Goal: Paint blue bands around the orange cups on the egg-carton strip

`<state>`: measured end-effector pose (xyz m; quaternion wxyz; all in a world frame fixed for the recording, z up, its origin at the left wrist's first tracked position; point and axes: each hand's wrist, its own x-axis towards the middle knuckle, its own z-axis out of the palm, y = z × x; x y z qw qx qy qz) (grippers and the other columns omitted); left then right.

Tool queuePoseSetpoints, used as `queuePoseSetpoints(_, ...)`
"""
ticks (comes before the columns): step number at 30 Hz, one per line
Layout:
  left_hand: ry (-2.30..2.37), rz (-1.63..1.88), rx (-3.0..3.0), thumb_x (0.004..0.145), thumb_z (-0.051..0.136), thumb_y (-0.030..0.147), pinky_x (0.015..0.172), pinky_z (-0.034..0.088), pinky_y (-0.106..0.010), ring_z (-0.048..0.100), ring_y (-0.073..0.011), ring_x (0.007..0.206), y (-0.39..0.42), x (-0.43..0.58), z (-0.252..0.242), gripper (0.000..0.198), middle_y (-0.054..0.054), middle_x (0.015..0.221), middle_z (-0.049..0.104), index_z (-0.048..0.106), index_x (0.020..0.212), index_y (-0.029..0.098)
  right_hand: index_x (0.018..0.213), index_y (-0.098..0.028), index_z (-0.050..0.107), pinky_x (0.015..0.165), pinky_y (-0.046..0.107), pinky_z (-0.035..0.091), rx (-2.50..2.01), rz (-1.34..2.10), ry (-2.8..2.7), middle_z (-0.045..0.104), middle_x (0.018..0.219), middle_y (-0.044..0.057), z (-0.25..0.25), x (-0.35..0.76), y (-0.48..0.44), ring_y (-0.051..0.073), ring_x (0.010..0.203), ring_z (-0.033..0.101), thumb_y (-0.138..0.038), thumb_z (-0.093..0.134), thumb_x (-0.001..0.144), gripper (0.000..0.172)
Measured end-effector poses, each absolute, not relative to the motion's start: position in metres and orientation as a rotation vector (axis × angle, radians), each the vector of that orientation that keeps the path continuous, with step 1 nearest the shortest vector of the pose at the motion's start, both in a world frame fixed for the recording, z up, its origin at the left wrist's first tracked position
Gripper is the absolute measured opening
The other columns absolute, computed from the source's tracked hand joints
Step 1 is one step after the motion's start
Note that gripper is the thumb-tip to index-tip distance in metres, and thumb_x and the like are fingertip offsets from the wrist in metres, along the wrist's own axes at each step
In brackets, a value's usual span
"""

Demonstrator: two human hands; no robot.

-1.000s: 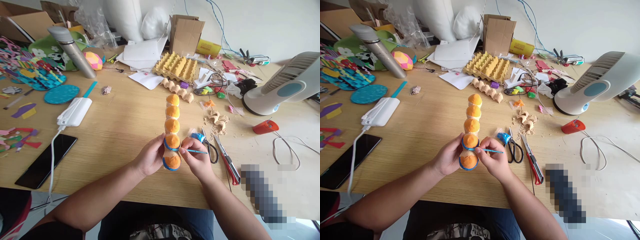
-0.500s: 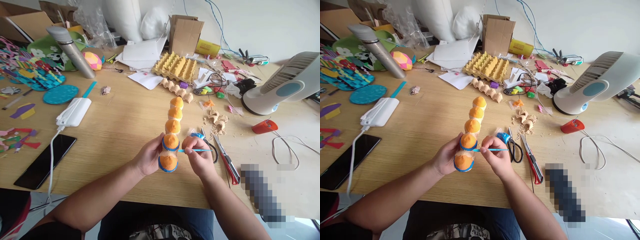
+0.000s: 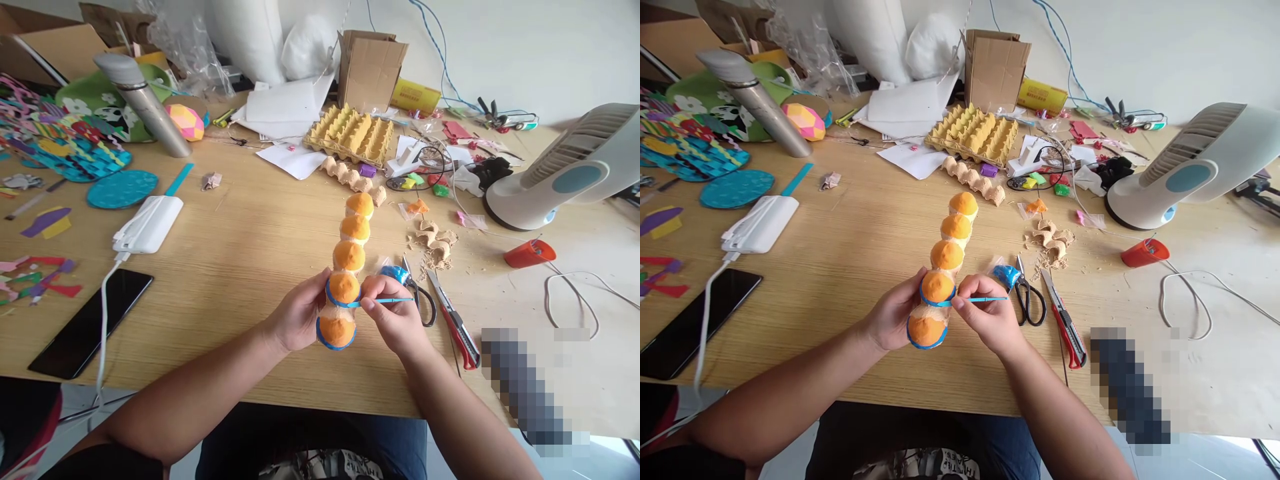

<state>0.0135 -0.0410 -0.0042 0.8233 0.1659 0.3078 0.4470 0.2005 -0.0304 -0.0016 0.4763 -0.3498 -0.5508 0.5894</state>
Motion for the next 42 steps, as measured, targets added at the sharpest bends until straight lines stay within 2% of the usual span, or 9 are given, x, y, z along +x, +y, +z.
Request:
queuePoseSetpoints(8,0.641,0.977,0.362,0.093,0.078,0.056,0.070,0.056,-0.031,0.068,-0.0183,0.077,-0.0409,0.0139,-0.0062,0.037,-0.005,0.085,0.070,0.076,0.089,0.019,0.074,-0.023,0.062,0.061,0.030,0.045,-0.819,1.342,-1.409,0.061,0.072,0.000,0.0003,0.2018,-0.0314,0.015,0.066,0.053,-0.050,0.084,0.091,0.038)
queuePoseSetpoints(13,0.618,1.025,0.367,0.095,0.079,0.052,0.074,0.058,-0.030,0.070,-0.0182,0.083,-0.0411,0.0152,-0.0102,0.033,-0.004,0.090,0.074,0.078,0.092,0.019,0.076,-0.023,0.065,0.061,0.030,0.046,-0.738,1.056,-1.578,0.062,0.071,-0.001,0.0057,0.2034,-0.0335,0.015,0.066,0.056,-0.033,0.079,0.097,0.027)
queuePoseSetpoints(17,0.619,1.129,0.361,0.088,0.087,0.049,0.075,0.058,-0.026,0.069,-0.0154,0.082,-0.0421,0.0182,-0.0090,0.033,-0.003,0.089,0.075,0.079,0.092,0.017,0.080,-0.023,0.068,0.062,0.030,0.046,-0.727,0.898,-1.685,0.064,0.072,-0.001,0.0081,0.2027,-0.0353,0.014,0.065,0.058,-0.022,0.078,0.096,0.019)
queuePoseSetpoints(25,0.612,1.196,0.370,0.081,0.094,0.046,0.075,0.059,-0.022,0.069,-0.0135,0.081,-0.0423,0.0198,-0.0062,0.037,-0.002,0.088,0.076,0.079,0.093,0.015,0.073,-0.022,0.065,0.056,0.025,0.045,-0.836,1.181,-1.474,0.060,0.069,-0.002,0.0025,0.1992,-0.0353,0.012,0.061,0.054,-0.038,0.083,0.094,0.032)
queuePoseSetpoints(33,0.647,1.214,0.446,0.087,0.088,0.048,0.079,0.060,-0.026,0.072,-0.0167,0.087,-0.0443,0.0194,-0.0086,0.034,-0.004,0.094,0.078,0.080,0.096,0.016,0.071,-0.021,0.065,0.055,0.025,0.045,-0.856,1.279,-1.420,0.060,0.068,-0.002,0.0037,0.1967,-0.0363,0.012,0.060,0.052,-0.046,0.085,0.091,0.038)
queuePoseSetpoints(38,0.658,1.213,0.467,0.083,0.090,0.053,0.079,0.061,-0.026,0.072,-0.0165,0.084,-0.0444,0.0195,-0.0088,0.039,-0.003,0.093,0.079,0.081,0.096,0.018,0.071,-0.022,0.065,0.056,0.026,0.045,-0.902,1.314,-1.393,0.059,0.068,-0.002,0.0048,0.1964,-0.0371,0.012,0.061,0.052,-0.051,0.086,0.089,0.041)
queuePoseSetpoints(42,0.641,1.204,0.476,0.086,0.087,0.055,0.081,0.061,-0.026,0.073,-0.0163,0.085,-0.0446,0.0195,-0.0099,0.039,-0.003,0.093,0.078,0.080,0.098,0.019,0.071,-0.022,0.064,0.056,0.026,0.045,-0.916,1.337,-1.352,0.059,0.067,-0.002,0.0045,0.1947,-0.0379,0.012,0.060,0.051,-0.050,0.088,0.088,0.041)
